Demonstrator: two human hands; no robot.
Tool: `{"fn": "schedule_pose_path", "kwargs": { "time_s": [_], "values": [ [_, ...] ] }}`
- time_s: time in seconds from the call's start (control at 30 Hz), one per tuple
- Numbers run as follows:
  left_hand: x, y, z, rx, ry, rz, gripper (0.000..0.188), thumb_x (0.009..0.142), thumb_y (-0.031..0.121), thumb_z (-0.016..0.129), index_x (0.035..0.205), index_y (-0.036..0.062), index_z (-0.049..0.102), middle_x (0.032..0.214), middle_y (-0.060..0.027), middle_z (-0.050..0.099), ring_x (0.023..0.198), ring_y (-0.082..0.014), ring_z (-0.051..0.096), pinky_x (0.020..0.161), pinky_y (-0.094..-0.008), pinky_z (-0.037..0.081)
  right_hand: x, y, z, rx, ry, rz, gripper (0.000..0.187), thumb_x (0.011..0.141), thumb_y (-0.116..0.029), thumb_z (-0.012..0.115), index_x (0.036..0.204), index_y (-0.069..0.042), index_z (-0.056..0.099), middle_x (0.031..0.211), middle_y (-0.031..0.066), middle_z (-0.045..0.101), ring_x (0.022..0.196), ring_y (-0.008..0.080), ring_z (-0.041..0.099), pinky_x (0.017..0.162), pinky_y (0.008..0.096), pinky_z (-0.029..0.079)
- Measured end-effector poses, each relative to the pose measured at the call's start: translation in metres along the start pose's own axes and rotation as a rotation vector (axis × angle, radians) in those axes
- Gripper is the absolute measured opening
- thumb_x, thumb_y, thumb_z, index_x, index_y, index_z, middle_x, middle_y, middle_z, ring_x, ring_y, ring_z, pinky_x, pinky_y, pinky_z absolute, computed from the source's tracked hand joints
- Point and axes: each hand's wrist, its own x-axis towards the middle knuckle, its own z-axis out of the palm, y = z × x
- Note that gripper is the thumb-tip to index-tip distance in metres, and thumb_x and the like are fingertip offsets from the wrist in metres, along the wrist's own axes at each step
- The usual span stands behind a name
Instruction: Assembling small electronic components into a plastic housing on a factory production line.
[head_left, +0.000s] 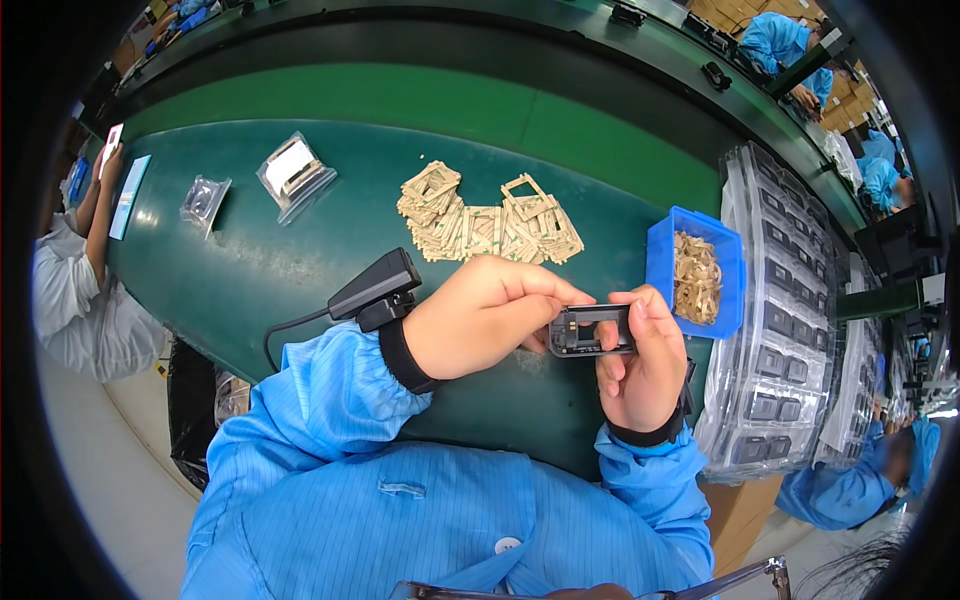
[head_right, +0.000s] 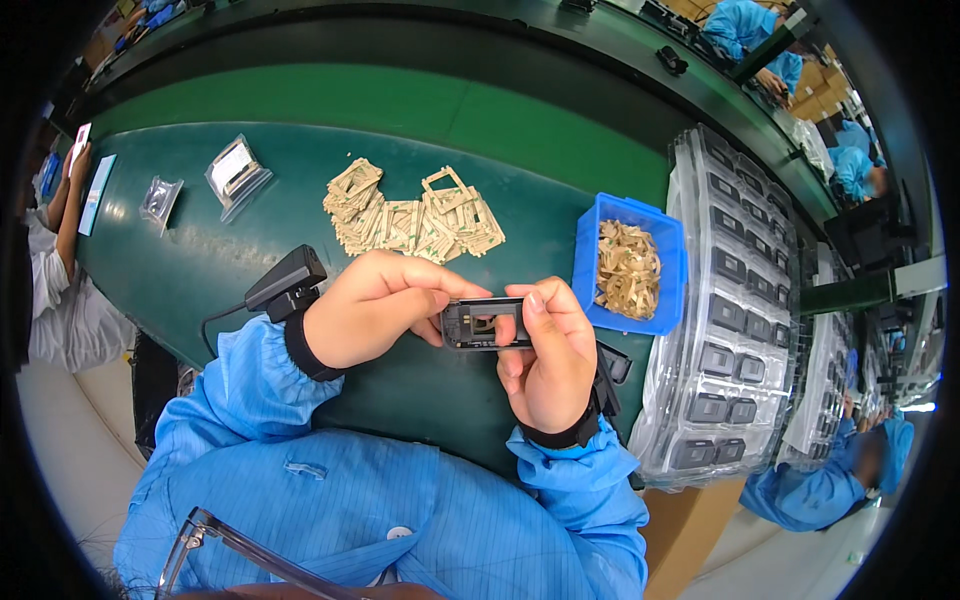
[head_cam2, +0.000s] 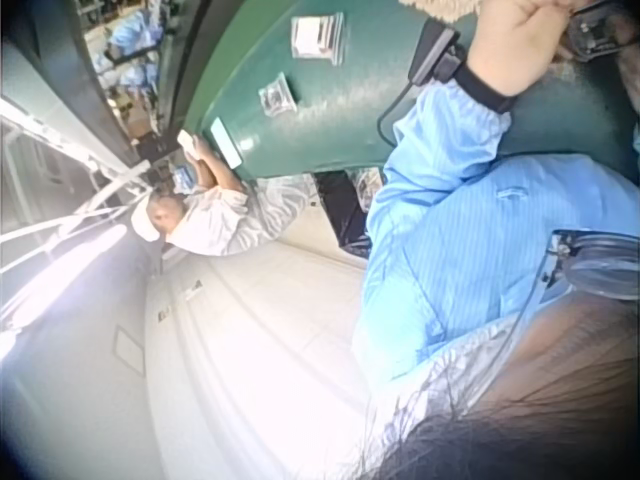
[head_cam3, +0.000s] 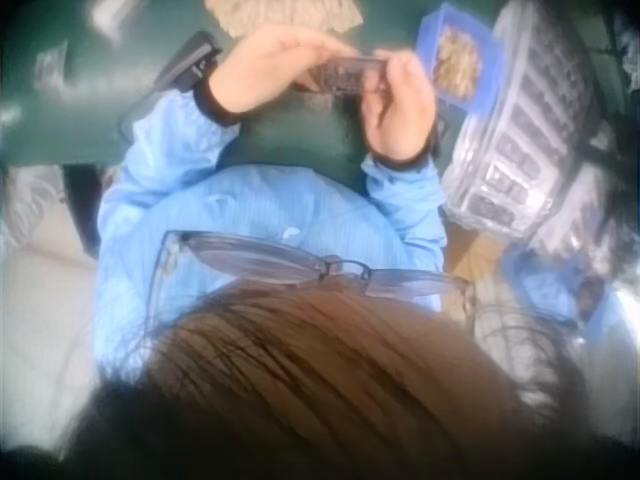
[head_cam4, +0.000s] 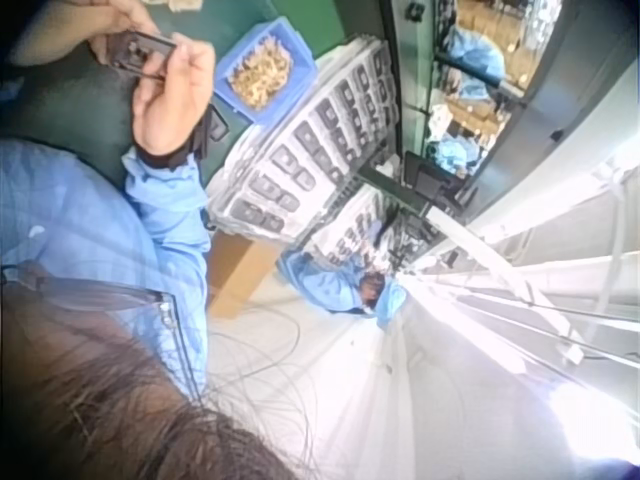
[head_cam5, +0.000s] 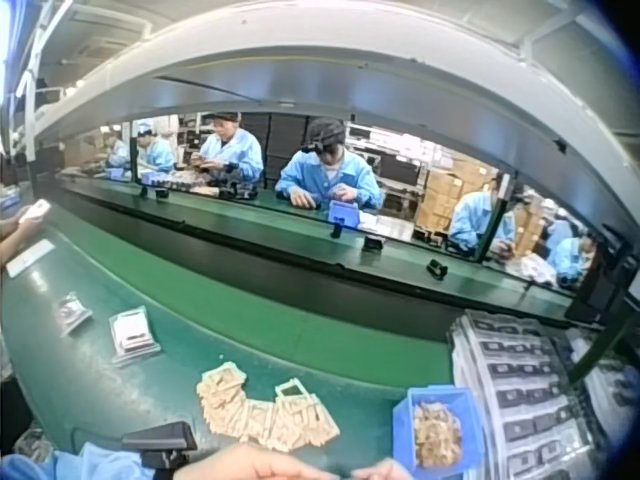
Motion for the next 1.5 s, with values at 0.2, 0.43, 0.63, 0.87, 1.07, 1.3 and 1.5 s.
{"fn": "schedule_pose_path", "kwargs": {
  "time_s": [0.2,0.43,0.63,0.87,1.07,1.3,1.5],
  "values": [
    [0.003,-0.010,0.009,0.110,0.097,0.140,0.019,0.093,0.007,0.064,0.108,-0.0022,0.071,0.088,-0.0046,0.072,0.080,-0.0066,0.066,0.070,-0.0232,0.054,0.000,0.003,-0.004,-0.008,-0.036,0.022,0.017,0.101,-0.017,0.054,0.111,-0.003,0.057,0.080,0.0072,0.061,0.047,0.0058,0.044,0.039,0.0179,0.034],
    [0.002,-0.005,0.007,0.615,0.259,0.348,0.018,0.088,0.010,0.071,0.072,0.0017,0.067,0.068,-0.0070,0.068,0.062,-0.0138,0.066,0.056,-0.0272,0.051,-0.003,0.002,0.001,-0.284,-0.259,0.014,0.046,0.096,-0.005,0.058,0.140,0.003,0.048,0.096,0.0089,0.066,0.070,0.0067,0.056,0.061,0.0184,0.046],
    [0.013,-0.020,0.009,0.989,0.371,0.674,0.022,0.084,0.013,0.073,0.068,0.0056,0.060,0.059,-0.0068,0.054,0.052,-0.0247,0.056,0.049,-0.0361,0.042,0.006,0.019,-0.001,-0.701,-0.289,-0.420,0.043,0.100,-0.011,0.055,0.142,-0.002,0.048,0.103,0.0037,0.063,0.089,0.0097,0.059,0.081,0.0210,0.047],
    [0.009,-0.011,0.015,0.212,0.356,0.322,0.010,0.089,0.003,0.070,0.097,-0.0014,0.066,0.081,-0.0025,0.063,0.071,-0.0048,0.059,0.059,-0.0202,0.048,0.006,0.017,0.004,-0.629,-0.139,-0.198,0.028,0.094,0.004,0.062,0.121,0.000,0.056,0.098,0.0059,0.067,0.079,0.0065,0.061,0.062,0.0191,0.050],
    [0.007,-0.005,0.013,0.288,0.307,0.279,0.017,0.090,0.003,0.069,0.106,-0.0031,0.066,0.096,-0.0082,0.069,0.083,-0.0061,0.064,0.066,-0.0184,0.051,0.003,0.005,-0.002,-0.367,-0.030,-0.178,0.022,0.096,-0.001,0.059,0.118,0.002,0.059,0.100,0.0100,0.068,0.084,0.0108,0.066,0.064,0.0202,0.052],
    [0.011,-0.013,0.016,0.218,0.374,0.342,0.015,0.090,0.002,0.067,0.105,-0.0024,0.066,0.100,-0.0071,0.070,0.092,-0.0099,0.065,0.074,-0.0261,0.053,0.003,0.011,-0.003,-0.450,-0.042,-0.270,0.030,0.094,0.006,0.058,0.124,0.003,0.059,0.112,0.0123,0.066,0.104,0.0172,0.067,0.070,0.0214,0.054],
    [0.013,-0.010,0.006,0.724,0.522,0.640,0.015,0.079,-0.001,0.074,0.092,0.0038,0.067,0.107,-0.0115,0.068,0.096,-0.0249,0.066,0.082,-0.0350,0.053,0.002,0.011,0.000,-0.405,-0.230,-0.308,0.049,0.087,0.020,0.054,0.134,0.007,0.051,0.131,0.0176,0.056,0.125,0.0256,0.056,0.095,0.0277,0.054]
  ]
}}
